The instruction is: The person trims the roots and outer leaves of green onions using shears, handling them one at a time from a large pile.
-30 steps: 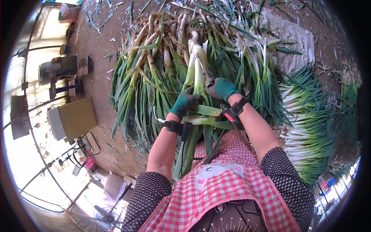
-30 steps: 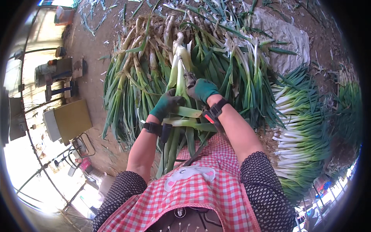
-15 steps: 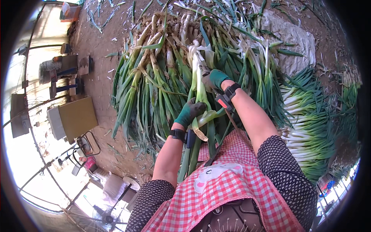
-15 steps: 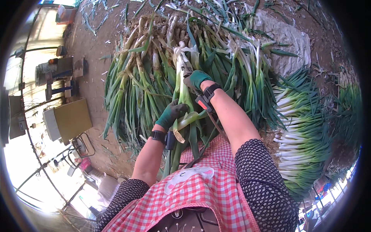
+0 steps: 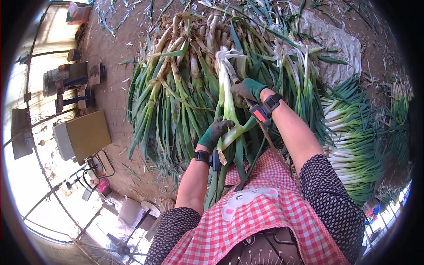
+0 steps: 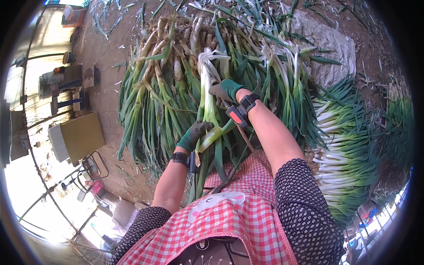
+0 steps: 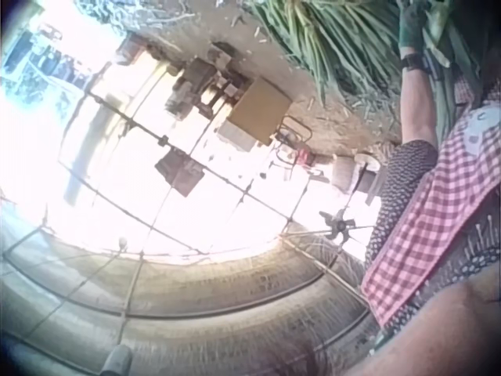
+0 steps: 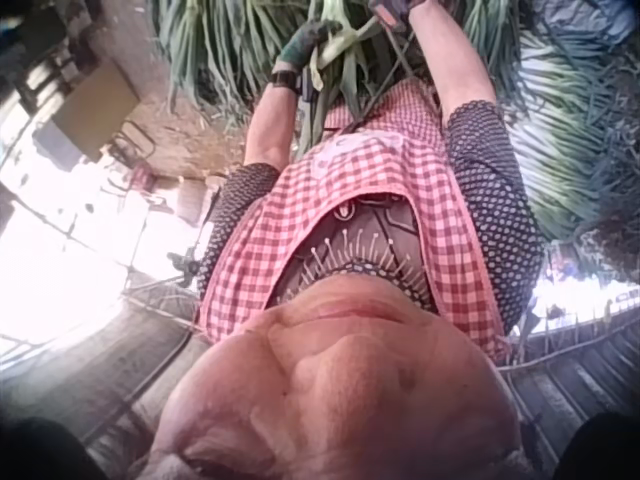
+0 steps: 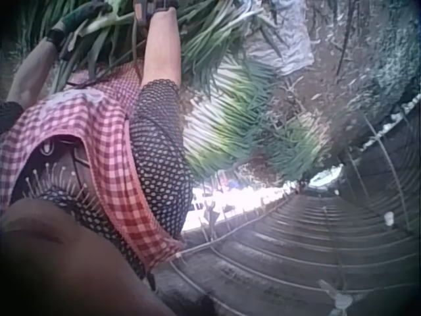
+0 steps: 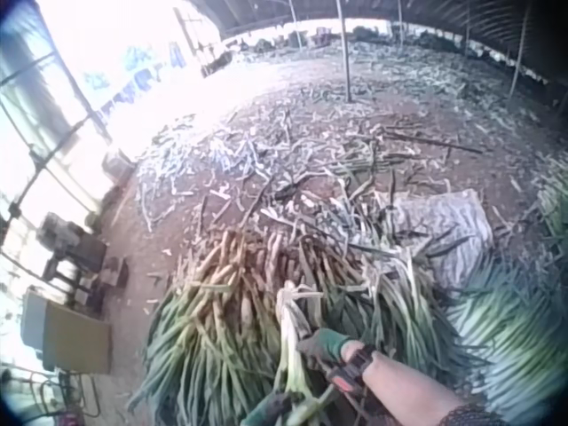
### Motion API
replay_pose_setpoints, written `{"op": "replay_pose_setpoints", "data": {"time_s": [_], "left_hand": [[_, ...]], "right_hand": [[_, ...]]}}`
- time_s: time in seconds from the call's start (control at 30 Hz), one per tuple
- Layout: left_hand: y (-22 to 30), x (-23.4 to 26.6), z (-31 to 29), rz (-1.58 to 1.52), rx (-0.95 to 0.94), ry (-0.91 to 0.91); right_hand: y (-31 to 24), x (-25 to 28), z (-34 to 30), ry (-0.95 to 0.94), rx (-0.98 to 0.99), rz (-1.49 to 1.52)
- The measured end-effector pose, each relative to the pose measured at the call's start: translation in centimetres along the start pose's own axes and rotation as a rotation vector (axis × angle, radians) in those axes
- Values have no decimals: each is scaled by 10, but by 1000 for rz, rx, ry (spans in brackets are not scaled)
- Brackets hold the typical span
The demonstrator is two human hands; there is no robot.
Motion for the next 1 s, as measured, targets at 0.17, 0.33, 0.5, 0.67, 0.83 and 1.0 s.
{"op": "replay_pose_setpoints", "data": {"time_s": [0.17,0.33,0.5,0.67,0.83,1.0], "left_hand": [[6,1,5,-68,17,2],[13,-17,11,-663,564,75],[15,-19,17,-660,662,133],[13,-42,26,-565,811,227],[9,-46,24,-599,794,244],[7,-42,20,-675,793,245]], "right_hand": [[14,12,19,95,-27,-71],[6,16,30,80,-43,-32],[21,21,61,117,-72,-55],[35,38,96,135,-160,-155],[41,35,93,181,-68,-190],[34,31,66,92,-110,-77]]}}
Point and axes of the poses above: each hand's wrist, its own z-axis towards the middle knuckle, its own x-axis out of the back of the hand, y = z × x, the point moved 3 cm from there along z, towards the middle knuckle, and after that the axes turned 1 degree about -z, right-handed, at the moved point
